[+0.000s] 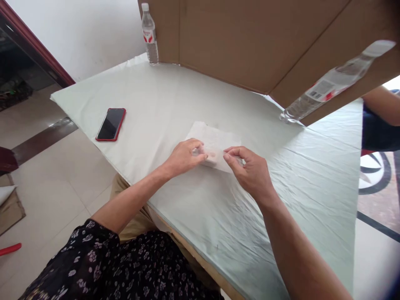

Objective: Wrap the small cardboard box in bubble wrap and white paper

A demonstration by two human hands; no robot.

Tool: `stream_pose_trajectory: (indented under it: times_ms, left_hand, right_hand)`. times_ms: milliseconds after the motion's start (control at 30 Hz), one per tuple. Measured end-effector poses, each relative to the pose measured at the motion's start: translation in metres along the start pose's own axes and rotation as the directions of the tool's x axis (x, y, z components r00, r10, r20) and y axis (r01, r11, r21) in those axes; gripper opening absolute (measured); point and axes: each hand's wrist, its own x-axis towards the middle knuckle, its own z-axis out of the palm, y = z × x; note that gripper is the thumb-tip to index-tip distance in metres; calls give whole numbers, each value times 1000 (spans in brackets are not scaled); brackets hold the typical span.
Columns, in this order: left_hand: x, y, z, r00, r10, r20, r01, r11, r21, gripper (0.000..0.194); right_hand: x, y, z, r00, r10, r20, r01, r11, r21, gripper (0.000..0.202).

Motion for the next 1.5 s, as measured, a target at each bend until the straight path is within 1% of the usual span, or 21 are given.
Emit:
stream_pose_trajectory:
  times_ms: [100,233,300,400,500,567,633,667,700,733,767,800,833,900,967,1033,1100,1200,1333,1400,1500]
  left_hand:
    - [13,-1,2,991,-129,30,132,981,-143,18]
    - [16,-7,11,984,-178,8,175,957,-233,24]
    - [14,-10,14,985,-170,7,167,955,-246,23]
    - [7,-10,15,989,-147,35,151,955,-253,18]
    - [-1,-6,15,982,-166,87,184,942,-280,17]
    - [-6,-3,15,979,-180,96,201,938,-283,16]
    - [-8,-1,15,977,-195,88,212,936,-280,15]
    - [-9,-1,15,976,-203,84,219,935,-280,15]
    - [-9,0,16,974,-209,85,225,933,-282,15]
    - [-9,-1,16,974,-211,86,227,932,-284,15]
    - [-8,-1,17,975,-207,85,223,933,-284,16]
    - [-8,-1,18,977,-197,82,213,936,-281,17]
    - [-7,-2,18,980,-185,77,199,940,-276,17]
    - [-7,-3,19,984,-161,71,174,950,-259,16]
    - [-7,-4,16,987,-147,69,159,959,-235,14]
    - [-8,-5,9,988,-139,64,150,966,-211,16]
    - [-10,-8,0,988,-141,59,150,970,-193,25]
    - [-13,-17,-15,974,-217,67,224,966,-128,27]
    - [-15,-27,-27,965,-258,-39,258,966,-1,31]
    - [-16,-27,-31,948,-316,-41,317,948,17,41]
    - [-17,-25,-35,883,-465,58,467,883,-38,55]
  right_hand:
    - [12,12,10,987,154,40,-159,966,205,17]
    - [14,22,20,969,239,61,-246,918,311,18]
    - [11,22,20,965,253,68,-262,912,314,18]
    - [3,17,18,968,234,92,-251,927,279,17]
    - [-7,15,15,970,213,120,-238,937,258,17]
    - [-11,17,14,970,201,135,-228,946,230,18]
    - [-15,18,13,984,153,94,-165,977,136,17]
    - [-16,16,11,994,100,32,-101,994,51,16]
    - [-18,13,10,999,21,-48,-24,998,-58,15]
    - [-20,9,7,988,-79,-129,55,982,-178,14]
    - [-22,3,5,964,-190,-187,130,948,-291,12]
    - [-24,-4,4,933,-296,-205,202,903,-380,9]
    - [-27,-11,3,906,-381,-184,273,859,-434,7]
    - [-33,-22,6,873,-484,-62,406,790,-459,7]
    - [-37,-26,13,866,-496,60,466,760,-453,13]
    - [-40,-25,22,883,-453,122,454,761,-463,20]
    - [-40,-21,29,900,-410,149,429,771,-471,22]
    - [-39,-17,34,911,-378,166,409,771,-489,23]
    - [-35,-17,37,918,-364,160,389,740,-548,22]
    - [-34,-18,39,914,-374,157,394,725,-565,19]
    - [-33,-17,42,908,-392,147,401,714,-575,17]
